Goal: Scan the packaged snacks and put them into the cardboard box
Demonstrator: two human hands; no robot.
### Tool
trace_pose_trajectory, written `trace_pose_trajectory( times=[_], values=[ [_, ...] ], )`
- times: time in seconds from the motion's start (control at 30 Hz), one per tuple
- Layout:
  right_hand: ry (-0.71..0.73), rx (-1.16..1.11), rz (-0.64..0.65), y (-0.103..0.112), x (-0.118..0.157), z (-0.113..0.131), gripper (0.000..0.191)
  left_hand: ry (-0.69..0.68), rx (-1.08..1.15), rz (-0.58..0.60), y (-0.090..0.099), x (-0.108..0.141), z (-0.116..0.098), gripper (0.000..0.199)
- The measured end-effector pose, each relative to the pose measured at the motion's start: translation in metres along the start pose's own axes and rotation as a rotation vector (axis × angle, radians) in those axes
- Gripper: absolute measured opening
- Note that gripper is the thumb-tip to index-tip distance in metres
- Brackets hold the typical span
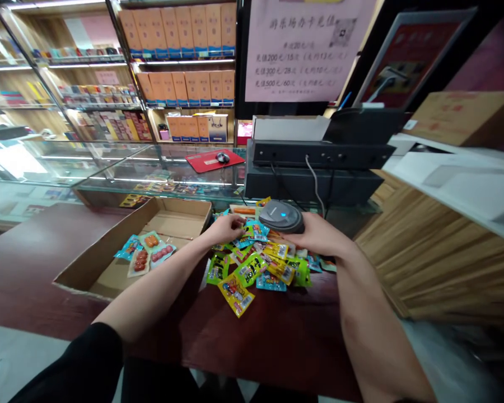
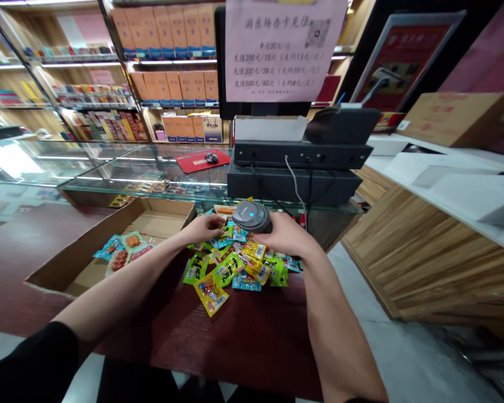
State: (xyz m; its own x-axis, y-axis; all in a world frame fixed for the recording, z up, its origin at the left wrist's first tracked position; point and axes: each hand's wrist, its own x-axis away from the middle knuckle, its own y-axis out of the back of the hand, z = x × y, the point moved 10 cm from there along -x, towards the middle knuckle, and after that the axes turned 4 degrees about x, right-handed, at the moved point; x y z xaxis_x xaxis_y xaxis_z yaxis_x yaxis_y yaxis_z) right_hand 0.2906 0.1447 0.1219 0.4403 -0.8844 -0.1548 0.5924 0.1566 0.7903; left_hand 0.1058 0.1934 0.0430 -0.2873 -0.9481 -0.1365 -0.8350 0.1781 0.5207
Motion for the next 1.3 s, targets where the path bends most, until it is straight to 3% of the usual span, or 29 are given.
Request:
trace_pose_trajectory(
  times=[0.33, 0.57, 0.83, 1.0, 1.13, 1.3],
  values=[
    [-0.009, 0.033, 0.031, -0.004, 0.000, 0.001, 0.043, -0.035, -0.254, 0.245, -0.009, 0.009, -0.016, 0.037],
    [0.016, 0.076, 0.075, -0.014, -0.002, 0.006, 0.040, 0.118, -0.063, -0.026, 0.035, 0.002, 0.007, 0.022],
    [0.073, 0.101, 0.105, -0.026, -0.005, 0.015, 0.043, 0.284, 0.394, -0.153, 0.057, 0.009, 0.013, 0.040],
    [0.035, 0.161, 0.135, -0.034, -0.007, 0.008, 0.042, 0.385, 0.645, -0.135, 0.050, 0.016, 0.014, 0.043],
    [0.049, 0.170, 0.161, -0.039, -0.007, 0.011, 0.035, 0.428, 0.703, -0.056, 0.038, 0.017, 0.021, 0.033],
    [0.071, 0.171, 0.156, -0.040, -0.006, 0.017, 0.032, 0.467, 0.724, -0.064, 0.036, 0.019, 0.027, 0.029]
  ],
)
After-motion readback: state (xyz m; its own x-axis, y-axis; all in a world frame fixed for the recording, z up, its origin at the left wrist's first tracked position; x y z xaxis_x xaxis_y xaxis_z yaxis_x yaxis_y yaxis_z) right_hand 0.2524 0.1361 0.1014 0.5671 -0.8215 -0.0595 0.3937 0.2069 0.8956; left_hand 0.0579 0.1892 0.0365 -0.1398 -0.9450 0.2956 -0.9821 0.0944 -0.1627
